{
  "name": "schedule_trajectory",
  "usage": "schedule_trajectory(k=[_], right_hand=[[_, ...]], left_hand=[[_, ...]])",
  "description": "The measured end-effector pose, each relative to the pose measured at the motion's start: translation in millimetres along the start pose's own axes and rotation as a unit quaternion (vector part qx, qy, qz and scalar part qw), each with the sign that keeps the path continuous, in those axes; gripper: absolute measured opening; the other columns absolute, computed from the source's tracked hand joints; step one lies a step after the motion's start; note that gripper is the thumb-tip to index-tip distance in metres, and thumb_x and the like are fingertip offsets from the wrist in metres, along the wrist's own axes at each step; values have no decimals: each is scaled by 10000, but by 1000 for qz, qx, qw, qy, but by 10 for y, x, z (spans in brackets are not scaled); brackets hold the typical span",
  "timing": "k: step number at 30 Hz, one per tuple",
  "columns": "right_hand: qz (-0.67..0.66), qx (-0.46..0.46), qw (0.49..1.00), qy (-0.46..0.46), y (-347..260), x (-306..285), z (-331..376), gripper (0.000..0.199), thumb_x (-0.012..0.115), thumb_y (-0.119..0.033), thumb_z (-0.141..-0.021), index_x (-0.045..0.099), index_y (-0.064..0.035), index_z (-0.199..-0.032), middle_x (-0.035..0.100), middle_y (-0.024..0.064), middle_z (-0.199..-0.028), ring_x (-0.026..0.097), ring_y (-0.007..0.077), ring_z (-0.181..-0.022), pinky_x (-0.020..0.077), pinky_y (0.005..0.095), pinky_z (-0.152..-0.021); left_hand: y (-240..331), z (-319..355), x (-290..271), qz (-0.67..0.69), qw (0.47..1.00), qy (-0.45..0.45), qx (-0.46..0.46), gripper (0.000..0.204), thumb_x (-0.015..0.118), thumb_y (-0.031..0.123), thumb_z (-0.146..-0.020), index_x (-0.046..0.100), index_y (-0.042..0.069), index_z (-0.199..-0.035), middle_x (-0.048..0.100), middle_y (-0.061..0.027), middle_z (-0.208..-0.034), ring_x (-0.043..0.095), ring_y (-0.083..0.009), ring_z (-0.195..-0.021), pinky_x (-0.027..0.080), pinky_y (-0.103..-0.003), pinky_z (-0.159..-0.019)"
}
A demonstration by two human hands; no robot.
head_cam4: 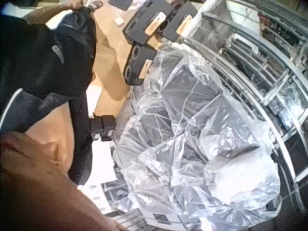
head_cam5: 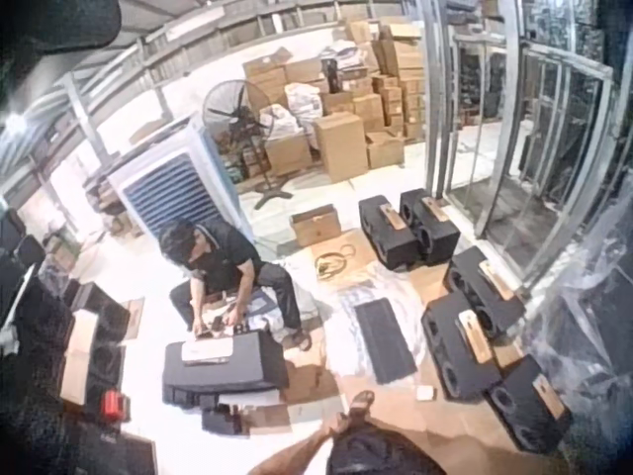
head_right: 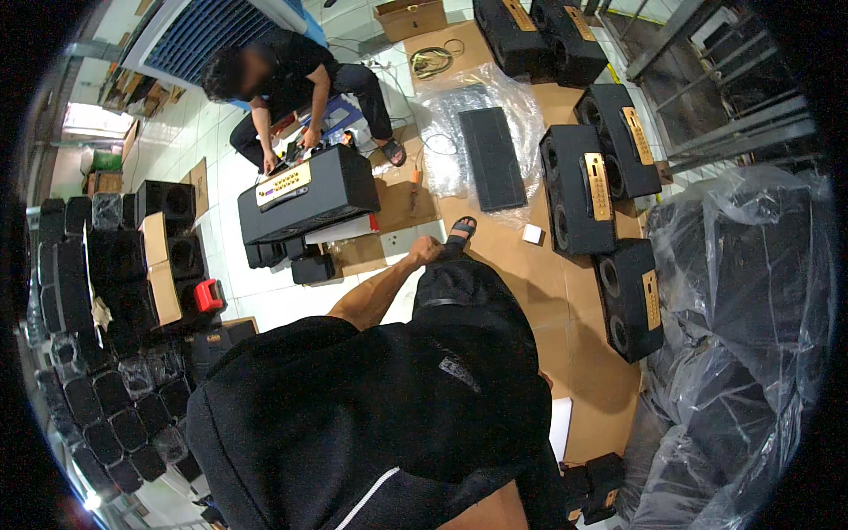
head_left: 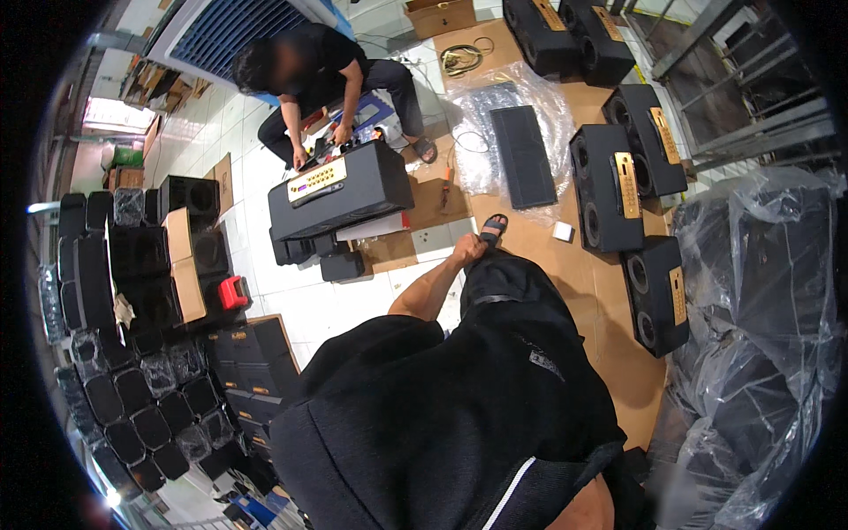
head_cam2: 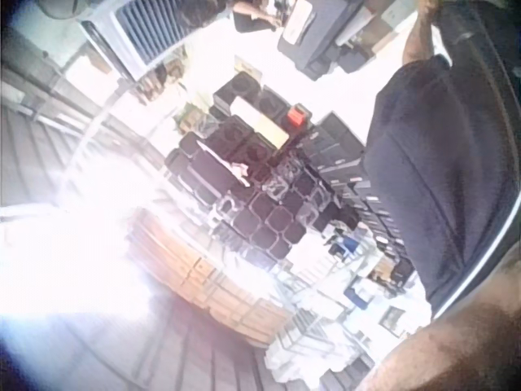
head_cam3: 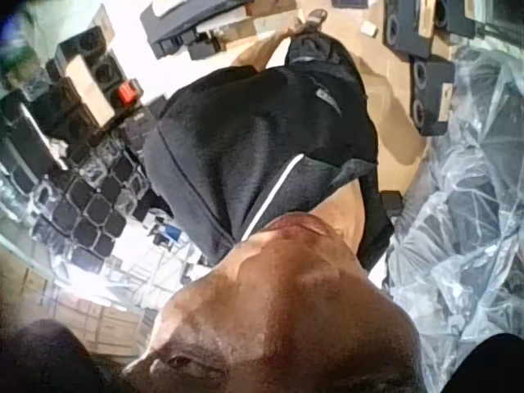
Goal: The person uses a cordless drill and a hammer to attach screws and secure parts on a black speaker. They flip the speaker over, drive screws into the grille and back panel, and then place the finished unit aside.
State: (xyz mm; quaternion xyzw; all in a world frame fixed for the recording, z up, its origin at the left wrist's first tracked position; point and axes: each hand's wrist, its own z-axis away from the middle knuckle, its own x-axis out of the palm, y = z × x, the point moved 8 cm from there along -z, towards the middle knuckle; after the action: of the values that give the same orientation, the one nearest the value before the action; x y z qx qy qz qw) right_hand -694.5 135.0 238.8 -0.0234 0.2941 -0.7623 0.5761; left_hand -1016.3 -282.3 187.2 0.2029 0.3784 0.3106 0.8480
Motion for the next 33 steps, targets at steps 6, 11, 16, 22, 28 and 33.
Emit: schedule_trajectory(k=[6,11,16,22,28,33], right_hand=[[12,-1,1000,-10,-51,-92,-117,324,615,-264,-913,623,40,-1026,645,98,-811,589,170,-615,465,318,-520],[17,-2,1000,-16,-118,-128,-166,320,613,-260,-915,622,40,-1029,645,100,-817,587,172,-616,464,320,-520],[22,1,1000,-21,-139,-192,-154,317,610,-256,-917,620,40,-1032,645,101,-822,585,173,-616,463,322,-520],[36,11,999,-21,-108,-316,-109,313,608,-251,-919,619,40,-1035,646,103,-829,582,174,-616,462,325,-520],[49,33,998,-26,-10,-471,-86,309,605,-245,-922,618,40,-1039,646,104,-836,580,176,-616,461,328,-521],[42,41,998,-34,43,-635,-256,306,602,-241,-924,617,40,-1042,646,106,-842,578,177,-616,460,330,-521]], left_hand=[[341,383,-54,-66,991,50,106,285,585,292,-787,681,41,-690,621,-231,-694,638,-397,-679,516,-454,-603],[332,417,-44,-40,997,44,46,287,589,295,-783,711,36,-775,649,-235,-765,661,-386,-761,535,-445,-690],[238,386,20,-47,998,30,2,319,597,310,-783,731,43,-894,678,-230,-888,668,-386,-860,536,-423,-796],[257,335,-6,-9,999,44,0,319,601,296,-782,724,29,-905,672,-240,-917,656,-403,-886,527,-434,-809],[262,409,-53,6,998,59,6,346,589,293,-789,714,-4,-916,665,-265,-931,645,-399,-932,507,-429,-854],[152,552,-147,41,996,79,-26,358,595,295,-787,710,-12,-930,666,-262,-951,649,-382,-945,508,-410,-865]])
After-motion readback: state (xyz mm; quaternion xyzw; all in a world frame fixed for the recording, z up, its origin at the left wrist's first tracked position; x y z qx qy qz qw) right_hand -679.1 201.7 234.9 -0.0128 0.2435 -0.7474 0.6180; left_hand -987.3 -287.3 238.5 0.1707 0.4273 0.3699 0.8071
